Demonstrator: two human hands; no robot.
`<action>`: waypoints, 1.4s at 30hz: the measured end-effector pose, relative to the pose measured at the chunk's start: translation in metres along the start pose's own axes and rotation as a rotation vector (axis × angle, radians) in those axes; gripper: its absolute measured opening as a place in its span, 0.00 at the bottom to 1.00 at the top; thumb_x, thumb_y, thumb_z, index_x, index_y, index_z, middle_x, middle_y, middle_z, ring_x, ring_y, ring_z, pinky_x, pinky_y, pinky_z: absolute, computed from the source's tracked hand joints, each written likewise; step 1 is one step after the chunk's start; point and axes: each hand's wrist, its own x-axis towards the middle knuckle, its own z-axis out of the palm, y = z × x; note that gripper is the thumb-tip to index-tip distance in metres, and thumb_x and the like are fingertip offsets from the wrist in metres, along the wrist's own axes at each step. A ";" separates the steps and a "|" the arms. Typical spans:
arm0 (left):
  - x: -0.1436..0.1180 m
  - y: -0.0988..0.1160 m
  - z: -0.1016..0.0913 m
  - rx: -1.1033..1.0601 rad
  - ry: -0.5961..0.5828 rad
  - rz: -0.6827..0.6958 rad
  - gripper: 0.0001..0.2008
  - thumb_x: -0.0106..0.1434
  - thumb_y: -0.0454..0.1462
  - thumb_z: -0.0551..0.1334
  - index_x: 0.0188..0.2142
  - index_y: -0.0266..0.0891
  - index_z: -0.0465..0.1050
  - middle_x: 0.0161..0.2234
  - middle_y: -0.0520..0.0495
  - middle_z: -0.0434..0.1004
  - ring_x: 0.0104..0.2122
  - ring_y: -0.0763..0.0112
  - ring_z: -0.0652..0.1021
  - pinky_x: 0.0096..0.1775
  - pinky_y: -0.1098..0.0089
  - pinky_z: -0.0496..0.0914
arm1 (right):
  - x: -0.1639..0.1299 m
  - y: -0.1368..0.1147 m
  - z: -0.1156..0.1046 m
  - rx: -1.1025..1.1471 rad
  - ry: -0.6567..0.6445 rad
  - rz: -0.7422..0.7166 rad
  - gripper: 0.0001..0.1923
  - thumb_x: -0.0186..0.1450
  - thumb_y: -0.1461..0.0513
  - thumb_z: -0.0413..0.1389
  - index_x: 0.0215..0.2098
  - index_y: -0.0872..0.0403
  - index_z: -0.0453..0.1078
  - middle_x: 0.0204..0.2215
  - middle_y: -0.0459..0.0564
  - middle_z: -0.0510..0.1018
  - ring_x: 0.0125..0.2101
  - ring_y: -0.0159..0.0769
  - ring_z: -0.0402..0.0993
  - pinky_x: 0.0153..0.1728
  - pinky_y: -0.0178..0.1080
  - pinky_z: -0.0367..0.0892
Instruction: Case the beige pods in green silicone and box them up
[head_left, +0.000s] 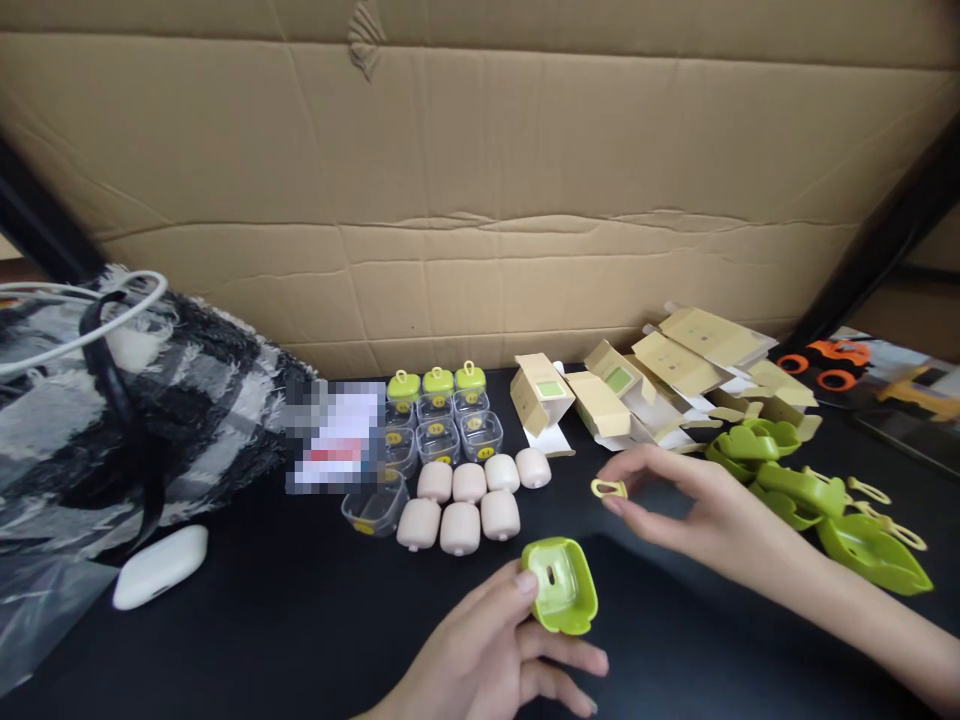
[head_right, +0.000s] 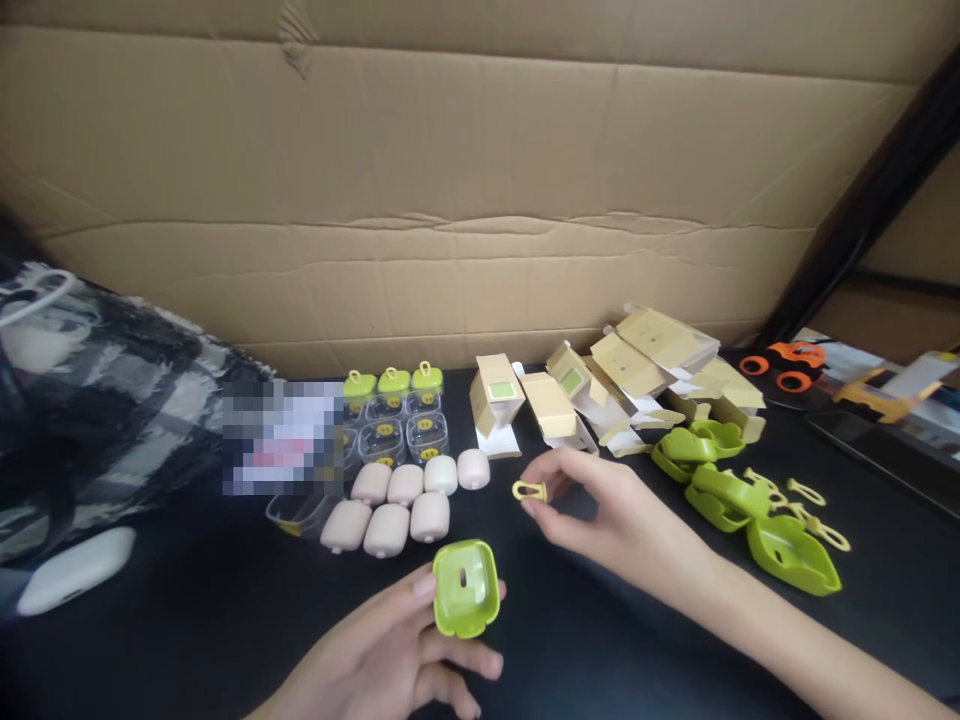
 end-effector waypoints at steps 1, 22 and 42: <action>0.001 -0.001 0.000 0.011 0.023 0.025 0.16 0.52 0.44 0.71 0.37 0.37 0.79 0.34 0.45 0.81 0.33 0.64 0.81 0.31 0.69 0.73 | -0.002 -0.005 -0.002 0.045 0.038 -0.050 0.04 0.65 0.61 0.55 0.38 0.51 0.67 0.32 0.46 0.77 0.32 0.33 0.75 0.36 0.35 0.71; -0.008 0.006 0.012 0.213 0.100 -0.027 0.12 0.53 0.38 0.72 0.35 0.37 0.77 0.32 0.51 0.79 0.38 0.72 0.80 0.42 0.72 0.71 | -0.013 -0.038 0.009 -0.415 0.086 -0.641 0.16 0.72 0.65 0.44 0.35 0.56 0.72 0.28 0.48 0.77 0.27 0.31 0.72 0.31 0.37 0.65; -0.010 0.006 0.009 0.197 0.005 -0.066 0.16 0.51 0.41 0.73 0.34 0.35 0.74 0.31 0.51 0.81 0.32 0.73 0.82 0.36 0.72 0.74 | -0.018 -0.036 0.001 -0.134 -0.043 -0.466 0.28 0.60 0.49 0.61 0.53 0.53 0.63 0.46 0.57 0.76 0.45 0.39 0.74 0.43 0.33 0.71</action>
